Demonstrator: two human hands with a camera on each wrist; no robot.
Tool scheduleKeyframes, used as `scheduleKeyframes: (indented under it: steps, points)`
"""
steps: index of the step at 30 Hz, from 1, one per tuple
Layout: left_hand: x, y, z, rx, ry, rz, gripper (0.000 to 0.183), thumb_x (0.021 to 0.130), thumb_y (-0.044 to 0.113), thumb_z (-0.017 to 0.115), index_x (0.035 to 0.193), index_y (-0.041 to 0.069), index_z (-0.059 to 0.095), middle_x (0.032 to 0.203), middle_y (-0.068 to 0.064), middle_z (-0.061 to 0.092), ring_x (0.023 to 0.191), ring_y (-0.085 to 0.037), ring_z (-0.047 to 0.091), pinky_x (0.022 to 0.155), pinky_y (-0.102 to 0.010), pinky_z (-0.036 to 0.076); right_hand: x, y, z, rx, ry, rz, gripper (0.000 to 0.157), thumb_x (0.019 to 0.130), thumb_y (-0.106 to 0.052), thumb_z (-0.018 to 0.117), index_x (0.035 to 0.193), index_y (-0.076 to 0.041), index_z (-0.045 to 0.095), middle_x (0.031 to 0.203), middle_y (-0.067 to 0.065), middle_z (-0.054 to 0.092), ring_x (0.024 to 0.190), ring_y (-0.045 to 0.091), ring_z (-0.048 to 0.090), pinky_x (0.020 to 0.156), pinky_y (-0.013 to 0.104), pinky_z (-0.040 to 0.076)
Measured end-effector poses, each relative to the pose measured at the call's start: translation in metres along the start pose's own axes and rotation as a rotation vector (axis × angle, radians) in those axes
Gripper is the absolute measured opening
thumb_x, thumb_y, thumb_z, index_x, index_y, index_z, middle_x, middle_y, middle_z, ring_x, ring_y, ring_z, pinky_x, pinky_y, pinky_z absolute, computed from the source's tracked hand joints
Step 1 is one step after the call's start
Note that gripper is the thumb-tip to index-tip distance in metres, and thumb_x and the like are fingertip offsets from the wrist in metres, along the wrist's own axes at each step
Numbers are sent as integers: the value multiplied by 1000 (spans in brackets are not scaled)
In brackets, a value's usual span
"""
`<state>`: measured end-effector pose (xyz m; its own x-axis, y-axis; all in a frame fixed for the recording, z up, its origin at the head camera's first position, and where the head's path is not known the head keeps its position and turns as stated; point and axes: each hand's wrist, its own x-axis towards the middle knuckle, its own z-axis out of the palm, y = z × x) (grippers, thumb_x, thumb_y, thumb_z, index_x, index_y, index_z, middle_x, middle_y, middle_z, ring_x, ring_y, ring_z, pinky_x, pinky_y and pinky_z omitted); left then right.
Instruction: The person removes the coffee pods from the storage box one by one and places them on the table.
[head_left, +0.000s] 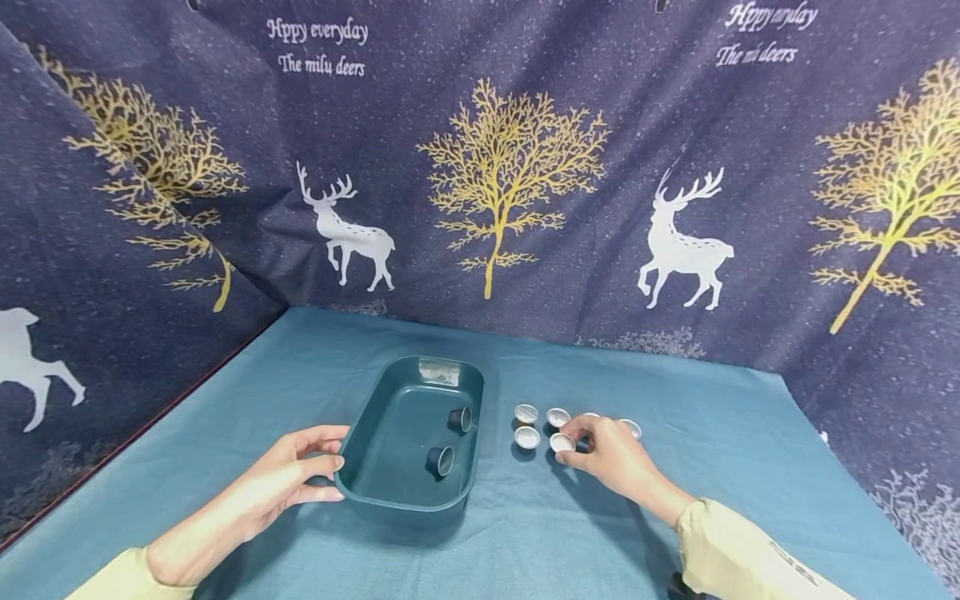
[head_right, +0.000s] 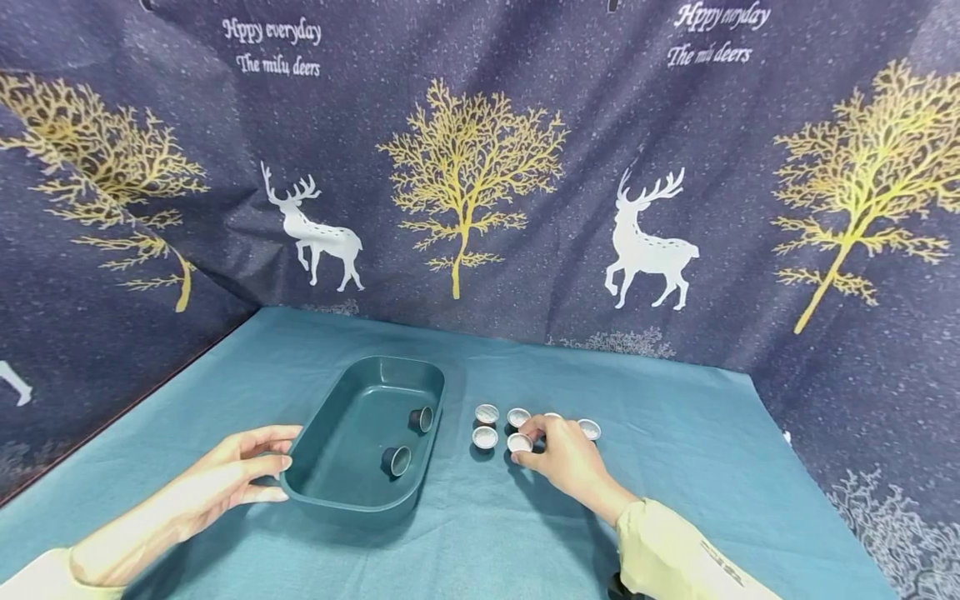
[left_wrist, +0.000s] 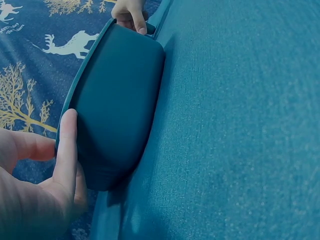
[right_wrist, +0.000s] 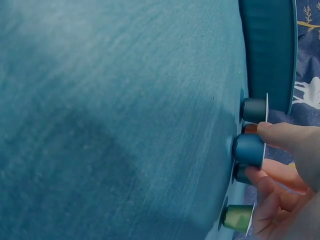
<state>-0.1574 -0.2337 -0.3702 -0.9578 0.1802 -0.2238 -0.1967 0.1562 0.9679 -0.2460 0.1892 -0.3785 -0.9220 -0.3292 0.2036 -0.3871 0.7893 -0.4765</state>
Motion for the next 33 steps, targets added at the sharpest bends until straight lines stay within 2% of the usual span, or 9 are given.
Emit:
scheduleKeyframes:
  steps: [3,6,13,20,26,33]
  points:
    - [0,0,0,0,9,-3,67,96,16,60,152,-3,27,138,-21,32,112,-20,53,89,-39,61,0,-1,0,-9,1,12,27,78,-24,83,101,-14,73,87,-5,69,61,4,48,54,19,40]
    - [0,-1,0,1,10,-3,67,96,16,60,152,-3,28,138,-21,32,114,-20,53,89,-39,61,0,-2,1,-14,1,22,27,78,-24,83,102,-14,73,87,-5,70,61,4,48,54,19,40]
    - [0,0,-1,-6,-12,1,69,97,17,59,152,-4,25,135,-20,33,97,-19,55,89,-38,61,-4,-3,-4,-26,8,35,34,77,-31,83,105,-14,72,93,-3,72,63,5,49,55,21,41]
    - [0,0,-2,-7,-17,4,70,96,17,60,152,-4,24,132,-18,34,96,-19,53,89,-38,61,-7,-3,-8,-30,26,28,43,74,-38,85,108,-15,71,97,-2,73,64,5,50,54,21,42]
    - [0,-2,-1,-6,-2,8,68,96,17,60,152,-4,26,135,-20,33,105,-18,54,89,-38,61,-9,-4,-10,-29,14,14,49,74,-39,85,113,-14,70,99,1,73,61,4,48,51,21,40]
    - [1,-2,-1,0,-4,15,67,96,15,59,151,-5,26,128,-16,37,93,-18,55,87,-38,61,-11,-3,-10,-43,10,29,49,73,-37,86,115,-15,69,101,0,74,61,4,49,53,20,41]
